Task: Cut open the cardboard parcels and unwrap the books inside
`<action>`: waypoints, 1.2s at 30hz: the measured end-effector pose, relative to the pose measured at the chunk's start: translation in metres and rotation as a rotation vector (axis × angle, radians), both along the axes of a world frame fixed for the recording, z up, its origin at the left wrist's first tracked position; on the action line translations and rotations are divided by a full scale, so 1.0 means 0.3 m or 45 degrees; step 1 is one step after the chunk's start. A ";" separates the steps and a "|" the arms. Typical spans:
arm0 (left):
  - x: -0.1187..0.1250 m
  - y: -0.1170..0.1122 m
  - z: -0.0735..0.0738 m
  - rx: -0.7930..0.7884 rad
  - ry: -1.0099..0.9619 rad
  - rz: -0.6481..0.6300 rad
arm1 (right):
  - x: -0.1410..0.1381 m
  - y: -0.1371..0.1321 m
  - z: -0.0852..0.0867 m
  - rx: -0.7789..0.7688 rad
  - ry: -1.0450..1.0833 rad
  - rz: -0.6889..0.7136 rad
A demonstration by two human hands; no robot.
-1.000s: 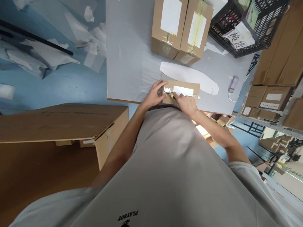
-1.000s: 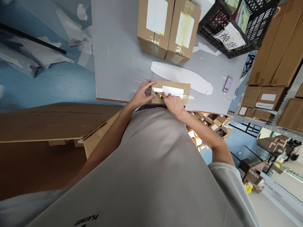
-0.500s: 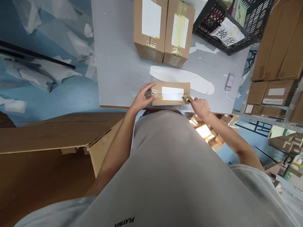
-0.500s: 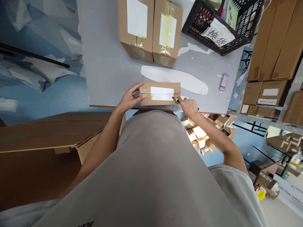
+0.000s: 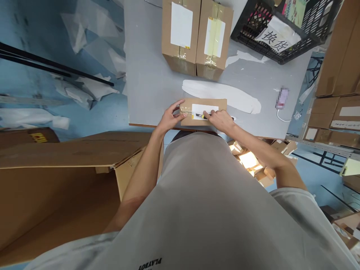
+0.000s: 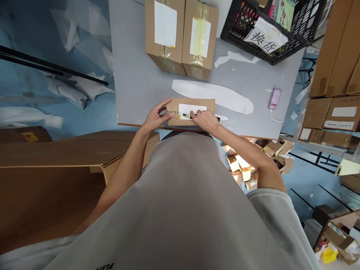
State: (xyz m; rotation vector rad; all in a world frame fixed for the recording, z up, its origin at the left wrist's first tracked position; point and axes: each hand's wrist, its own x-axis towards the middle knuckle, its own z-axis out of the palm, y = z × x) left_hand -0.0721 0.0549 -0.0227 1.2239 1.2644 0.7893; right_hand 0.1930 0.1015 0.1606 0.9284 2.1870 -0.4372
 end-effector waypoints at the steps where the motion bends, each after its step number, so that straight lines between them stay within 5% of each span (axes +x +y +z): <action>1: 0.000 -0.002 0.002 -0.007 -0.007 0.003 | -0.003 0.003 -0.006 -0.001 0.009 0.007; 6: -0.001 -0.003 0.007 -0.048 -0.049 0.036 | 0.040 -0.001 -0.011 0.029 -0.033 -0.065; 20: -0.010 -0.003 0.014 -0.112 -0.075 0.102 | 0.401 -0.021 0.055 0.132 -0.326 -0.430; 23: -0.046 -0.017 0.009 -0.156 -0.127 0.159 | 0.532 -0.004 0.053 0.175 -0.354 -0.564; 26: -0.095 -0.030 0.001 -0.205 -0.181 0.215 | 0.616 -0.006 -0.008 0.267 -0.089 -0.851; 29: -0.143 -0.042 -0.006 -0.235 -0.171 0.257 | 0.554 -0.030 -0.142 0.084 0.339 -1.424; 32: -0.195 -0.059 -0.017 -0.254 -0.122 0.302 | 0.379 -0.067 -0.277 -0.277 0.720 -1.988; 36: -0.267 -0.081 -0.044 -0.222 0.025 0.393 | 0.171 -0.104 -0.327 -0.469 1.066 -2.256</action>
